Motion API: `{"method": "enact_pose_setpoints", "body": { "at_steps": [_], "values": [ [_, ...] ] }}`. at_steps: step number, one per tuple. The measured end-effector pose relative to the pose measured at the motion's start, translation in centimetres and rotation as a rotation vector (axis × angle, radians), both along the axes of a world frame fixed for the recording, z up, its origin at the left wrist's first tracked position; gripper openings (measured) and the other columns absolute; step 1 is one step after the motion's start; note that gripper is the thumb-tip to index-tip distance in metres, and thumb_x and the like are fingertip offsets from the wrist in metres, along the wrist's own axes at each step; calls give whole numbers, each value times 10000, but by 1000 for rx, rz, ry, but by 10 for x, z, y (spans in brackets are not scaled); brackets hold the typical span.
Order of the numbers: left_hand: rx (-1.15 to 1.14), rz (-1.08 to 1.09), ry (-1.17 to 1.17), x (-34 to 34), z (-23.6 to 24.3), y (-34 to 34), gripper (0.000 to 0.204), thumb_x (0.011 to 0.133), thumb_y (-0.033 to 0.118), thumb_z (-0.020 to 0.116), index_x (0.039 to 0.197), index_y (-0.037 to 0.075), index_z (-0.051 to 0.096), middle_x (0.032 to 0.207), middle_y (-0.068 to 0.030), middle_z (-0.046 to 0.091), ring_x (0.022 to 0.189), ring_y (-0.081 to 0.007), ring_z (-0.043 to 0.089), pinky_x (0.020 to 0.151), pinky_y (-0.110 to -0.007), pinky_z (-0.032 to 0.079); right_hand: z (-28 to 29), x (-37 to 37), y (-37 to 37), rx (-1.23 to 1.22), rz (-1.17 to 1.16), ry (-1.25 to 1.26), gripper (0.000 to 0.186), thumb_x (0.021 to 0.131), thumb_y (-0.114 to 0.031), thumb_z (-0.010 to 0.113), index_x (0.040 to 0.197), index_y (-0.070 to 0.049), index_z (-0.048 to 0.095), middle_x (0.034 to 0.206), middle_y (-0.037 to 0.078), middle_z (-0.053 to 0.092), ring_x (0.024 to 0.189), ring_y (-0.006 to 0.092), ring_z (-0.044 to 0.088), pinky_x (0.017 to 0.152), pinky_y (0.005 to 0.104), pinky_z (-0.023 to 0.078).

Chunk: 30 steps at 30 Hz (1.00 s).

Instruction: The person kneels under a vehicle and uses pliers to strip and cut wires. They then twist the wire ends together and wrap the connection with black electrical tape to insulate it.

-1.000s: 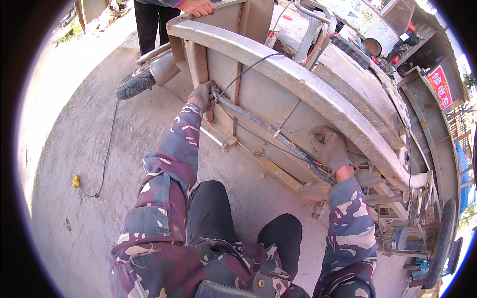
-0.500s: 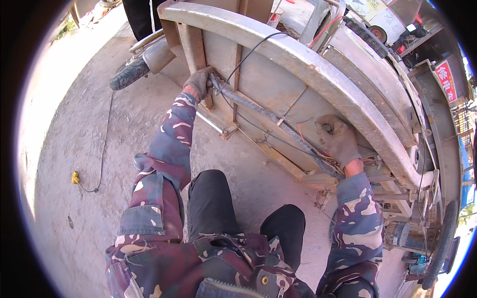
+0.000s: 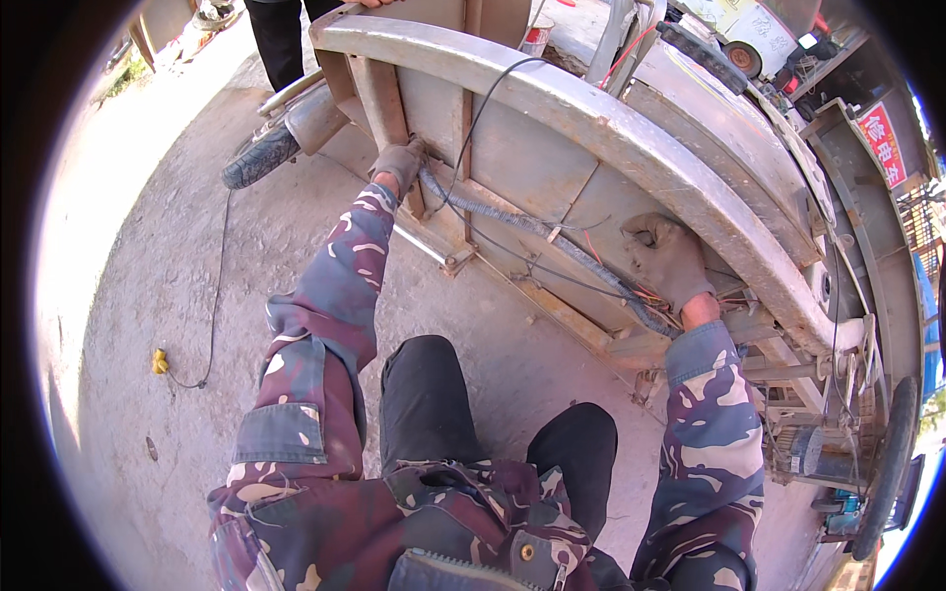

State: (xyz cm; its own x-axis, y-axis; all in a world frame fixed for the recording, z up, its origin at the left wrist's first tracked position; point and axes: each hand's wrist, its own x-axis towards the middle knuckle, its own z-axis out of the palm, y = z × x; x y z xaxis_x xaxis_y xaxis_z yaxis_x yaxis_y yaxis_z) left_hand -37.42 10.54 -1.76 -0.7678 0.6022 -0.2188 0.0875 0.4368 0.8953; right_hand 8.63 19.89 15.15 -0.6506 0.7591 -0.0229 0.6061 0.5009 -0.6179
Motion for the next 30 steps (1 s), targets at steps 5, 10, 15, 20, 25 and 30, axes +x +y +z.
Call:
{"method": "enact_pose_setpoints", "body": {
  "at_steps": [5, 10, 15, 20, 25, 30],
  "values": [
    [96, -11, -72, 2, -8, 0, 584, 1043, 595, 586, 1005, 48, 788, 828, -74, 741, 709, -228, 707, 620, -404, 584, -2, 2, 4, 80, 41, -32, 225, 996, -93, 720, 1196, 7, 692, 1038, 68, 741, 783, 101, 654, 687, 284, 557],
    [108, -57, -104, -6, -12, -9, 584, 1004, 636, 665, 881, 70, 735, 719, -15, 642, 543, -150, 540, 504, -326, 434, -2, 7, 4, 104, 43, -30, 251, 1024, -170, 717, 1220, -14, 706, 971, 53, 742, 822, 89, 662, 721, 274, 561],
    [251, -122, -182, -22, -13, -48, 438, 1011, 514, 733, 1037, 77, 747, 828, 5, 686, 585, -75, 518, 523, -240, 393, 4, 5, -3, 122, -23, -97, 244, 1027, -204, 714, 1193, -27, 737, 950, 55, 753, 774, 95, 677, 710, 284, 568],
    [639, -90, 52, 39, 16, -102, 283, 1089, 298, 677, 1121, 25, 743, 988, -12, 747, 722, -51, 583, 623, -219, 450, 10, 9, -17, 0, -93, 8, 253, 1013, -200, 723, 1198, -28, 740, 930, 46, 752, 736, 97, 677, 707, 277, 569],
    [626, -481, 172, 167, 59, -119, 244, 1078, 199, 677, 1100, -31, 754, 960, -37, 687, 763, -80, 606, 693, -255, 512, 8, 8, -14, -34, -96, 7, 245, 1011, -175, 724, 1200, -18, 736, 980, 48, 753, 748, 95, 676, 714, 275, 567],
    [513, -552, 614, 245, 73, -43, 298, 972, 247, 756, 1208, 65, 753, 1009, -166, 735, 804, -293, 715, 758, -400, 559, -2, 12, -7, 39, 10, 41, 256, 1011, -116, 708, 1239, 0, 718, 1067, 52, 757, 803, 103, 686, 753, 275, 572]
  ]
}}
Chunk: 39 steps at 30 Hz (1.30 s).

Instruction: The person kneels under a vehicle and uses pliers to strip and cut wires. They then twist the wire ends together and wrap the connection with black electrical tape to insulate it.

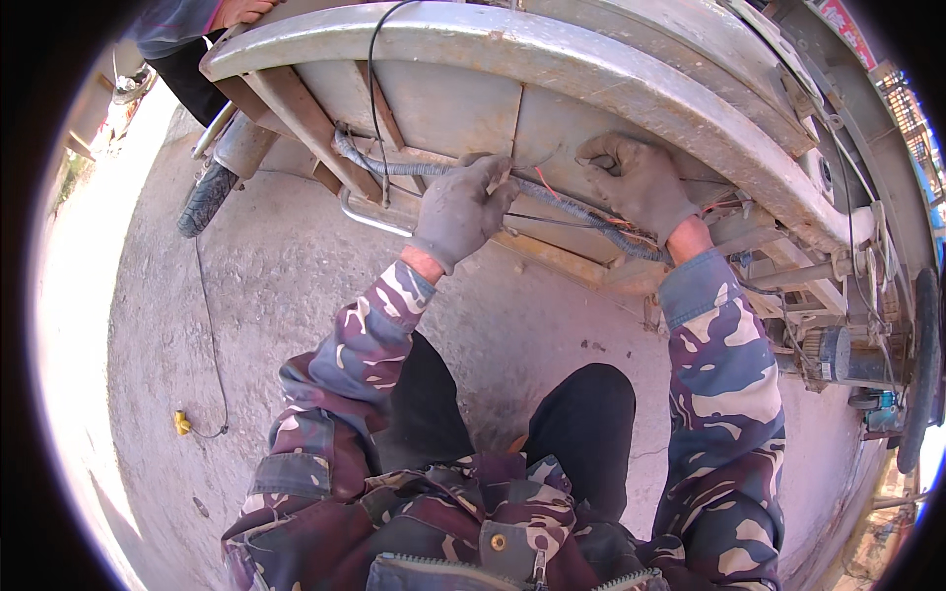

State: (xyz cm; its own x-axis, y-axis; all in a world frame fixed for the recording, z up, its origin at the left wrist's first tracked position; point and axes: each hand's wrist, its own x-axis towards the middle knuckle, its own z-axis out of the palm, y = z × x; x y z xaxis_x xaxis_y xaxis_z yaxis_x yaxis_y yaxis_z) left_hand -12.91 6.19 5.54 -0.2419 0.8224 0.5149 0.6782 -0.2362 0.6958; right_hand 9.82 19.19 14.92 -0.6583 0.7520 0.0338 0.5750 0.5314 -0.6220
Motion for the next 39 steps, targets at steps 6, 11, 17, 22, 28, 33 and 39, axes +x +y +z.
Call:
{"method": "enact_pose_setpoints", "body": {
  "at_steps": [6, 11, 17, 22, 28, 33, 39],
  "values": [
    [-49, 77, 127, 14, -11, 32, 242, 993, 247, 724, 1133, 52, 762, 1014, -168, 732, 896, -330, 735, 793, -437, 561, -13, -3, 6, 214, 127, 57, 273, 996, -98, 685, 1247, 5, 722, 1118, 132, 792, 871, 171, 743, 799, 313, 592],
    [54, 31, 58, 24, -2, 14, 210, 1014, 219, 712, 1130, 52, 766, 996, -158, 724, 893, -321, 731, 785, -416, 560, -10, -4, 0, 229, 111, 121, 288, 960, -105, 673, 1216, 9, 738, 1060, 215, 798, 894, 231, 781, 824, 354, 605],
    [-149, 6, -109, 23, 12, -16, 223, 1001, 202, 717, 1169, 64, 767, 1019, -145, 734, 970, -349, 716, 846, -434, 563, -12, -10, 4, 269, 141, 164, 292, 955, -109, 662, 1213, 2, 741, 1003, 197, 803, 846, 232, 781, 802, 355, 606],
    [37, 77, 168, 21, 26, -17, 233, 981, 179, 733, 1171, 54, 782, 1133, -160, 735, 1011, -336, 721, 871, -418, 573, -16, -9, 5, 142, 122, 195, 287, 962, -122, 663, 1205, 8, 742, 977, 172, 806, 821, 199, 778, 778, 344, 606],
    [-148, 38, 132, 11, 36, -14, 210, 1002, 179, 737, 1166, 60, 791, 1059, -144, 738, 966, -287, 722, 852, -385, 567, -19, -3, -19, 100, 23, 234, 276, 969, -133, 672, 1194, 8, 748, 941, 141, 804, 792, 180, 777, 755, 329, 608],
    [-143, -139, -78, 3, 26, 4, 194, 1007, 104, 718, 1169, 11, 770, 1017, -81, 717, 928, -164, 707, 839, -318, 566, -13, -12, -22, 79, -41, 241, 259, 966, -120, 677, 1176, 12, 753, 939, 139, 805, 774, 177, 777, 739, 335, 614],
    [-91, -214, -151, -2, 20, 24, 187, 1006, 62, 700, 1165, -21, 752, 1022, -76, 710, 905, -155, 703, 831, -316, 573, -9, -18, -13, 111, -47, 225, 259, 947, -131, 690, 1145, 19, 766, 975, 165, 812, 800, 189, 790, 773, 333, 624]
  ]
}}
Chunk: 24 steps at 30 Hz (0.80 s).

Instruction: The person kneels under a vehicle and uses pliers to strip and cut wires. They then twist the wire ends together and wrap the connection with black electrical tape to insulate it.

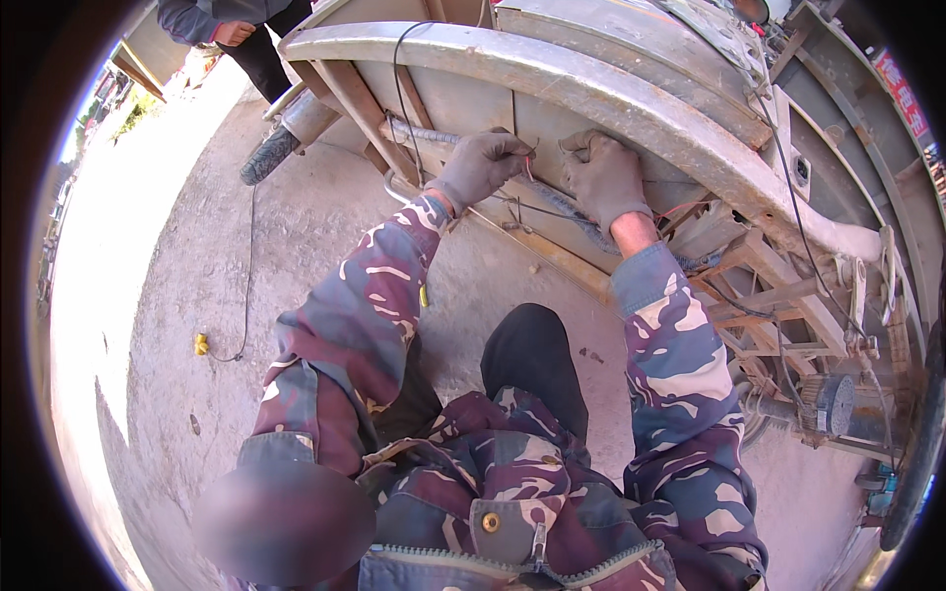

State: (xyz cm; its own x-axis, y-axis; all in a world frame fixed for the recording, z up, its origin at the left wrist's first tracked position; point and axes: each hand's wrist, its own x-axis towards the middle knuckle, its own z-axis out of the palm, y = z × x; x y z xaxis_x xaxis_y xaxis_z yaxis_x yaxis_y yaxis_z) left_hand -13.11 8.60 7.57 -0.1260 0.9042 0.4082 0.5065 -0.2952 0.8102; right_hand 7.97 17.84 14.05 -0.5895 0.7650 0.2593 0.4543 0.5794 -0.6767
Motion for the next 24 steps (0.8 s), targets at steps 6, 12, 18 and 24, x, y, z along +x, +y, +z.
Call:
{"method": "enact_pose_setpoints", "body": {
  "at_steps": [6, 12, 18, 24],
  "values": [
    [84, 17, 156, 5, 5, 16, 183, 969, 63, 730, 1141, 11, 770, 986, -118, 725, 887, -207, 738, 794, -333, 583, 12, 3, -6, -49, -82, -82, 293, 921, -167, 719, 1156, -5, 783, 1048, 176, 813, 912, 226, 797, 834, 347, 619],
    [231, -2, 329, 0, 3, 21, 178, 913, 92, 762, 1087, 56, 779, 979, -117, 733, 866, -306, 735, 776, -391, 581, 23, -4, -8, -53, -53, -103, 304, 907, -187, 732, 1141, -3, 789, 1048, 175, 811, 922, 217, 784, 856, 344, 605],
    [293, 60, 470, 3, -5, 28, 156, 898, 179, 774, 1027, 94, 755, 984, -104, 708, 893, -345, 707, 778, -455, 563, 26, -5, -5, -12, -49, -210, 306, 899, -197, 740, 1123, 5, 791, 1002, 162, 809, 883, 198, 766, 840, 340, 596],
    [216, 31, 483, 0, -5, 26, 176, 937, 239, 733, 1074, 131, 752, 1036, -90, 721, 1014, -338, 693, 860, -465, 556, 23, -6, -1, 20, -7, -197, 307, 902, -204, 759, 1114, 17, 784, 950, 143, 801, 820, 157, 736, 782, 324, 591]
  ]
}}
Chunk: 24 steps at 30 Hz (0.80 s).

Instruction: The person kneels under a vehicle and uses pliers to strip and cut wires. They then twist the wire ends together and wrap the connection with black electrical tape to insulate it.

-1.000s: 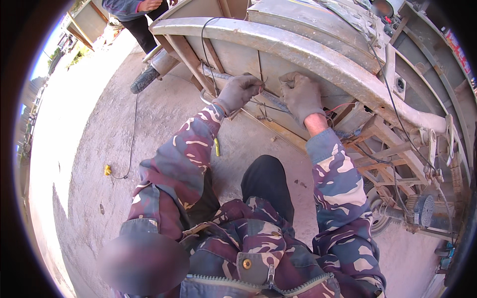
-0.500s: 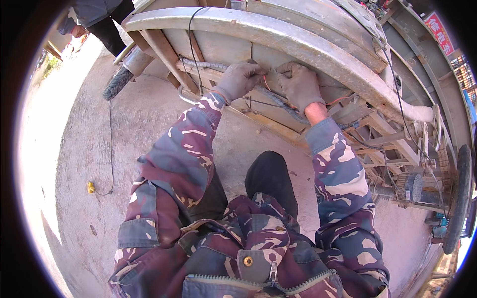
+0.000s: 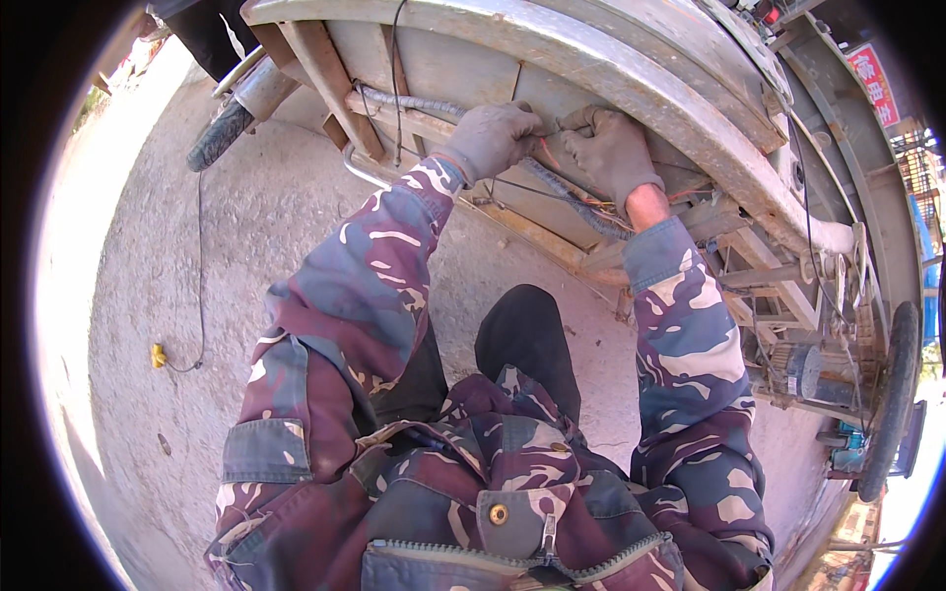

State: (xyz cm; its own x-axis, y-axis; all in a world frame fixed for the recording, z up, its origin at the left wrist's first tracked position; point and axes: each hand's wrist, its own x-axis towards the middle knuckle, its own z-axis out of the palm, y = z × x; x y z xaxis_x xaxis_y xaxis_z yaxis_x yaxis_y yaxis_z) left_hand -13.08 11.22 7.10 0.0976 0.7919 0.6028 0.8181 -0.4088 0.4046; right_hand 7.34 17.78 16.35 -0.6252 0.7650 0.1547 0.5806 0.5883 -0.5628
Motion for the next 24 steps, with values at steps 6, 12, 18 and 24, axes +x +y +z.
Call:
{"method": "enact_pose_setpoints", "body": {
  "at_steps": [6, 12, 18, 24],
  "values": [
    [-4, -1, -12, 0, 3, -2, 187, 948, 251, 728, 1090, 133, 754, 1041, -83, 722, 1026, -331, 696, 880, -454, 556, -3, -2, 3, -99, 21, 36, 272, 942, -167, 745, 1135, 23, 765, 832, 45, 739, 677, 80, 627, 632, 275, 538],
    [-38, 3, -43, 2, 4, -1, 200, 955, 259, 729, 1114, 144, 769, 1051, -83, 728, 1031, -330, 700, 886, -449, 560, 1, -2, -1, -91, 7, -11, 275, 948, -163, 747, 1142, 31, 760, 840, 48, 743, 688, 88, 637, 633, 276, 535],
    [-7, 40, -10, 2, 2, 0, 163, 936, 217, 760, 1071, 127, 769, 1019, -83, 716, 955, -335, 711, 824, -441, 568, -4, 0, 5, -159, 51, 36, 300, 948, -166, 756, 1145, 61, 748, 863, 65, 748, 710, 102, 656, 653, 287, 558],
    [26, 34, 7, 1, 0, 2, 146, 936, 228, 758, 1045, 131, 764, 1012, -85, 723, 952, -333, 713, 823, -446, 568, -11, -1, 12, -121, 30, 0, 337, 923, -247, 751, 1155, -4, 787, 986, 188, 805, 877, 251, 782, 839, 360, 606]
  ]
}}
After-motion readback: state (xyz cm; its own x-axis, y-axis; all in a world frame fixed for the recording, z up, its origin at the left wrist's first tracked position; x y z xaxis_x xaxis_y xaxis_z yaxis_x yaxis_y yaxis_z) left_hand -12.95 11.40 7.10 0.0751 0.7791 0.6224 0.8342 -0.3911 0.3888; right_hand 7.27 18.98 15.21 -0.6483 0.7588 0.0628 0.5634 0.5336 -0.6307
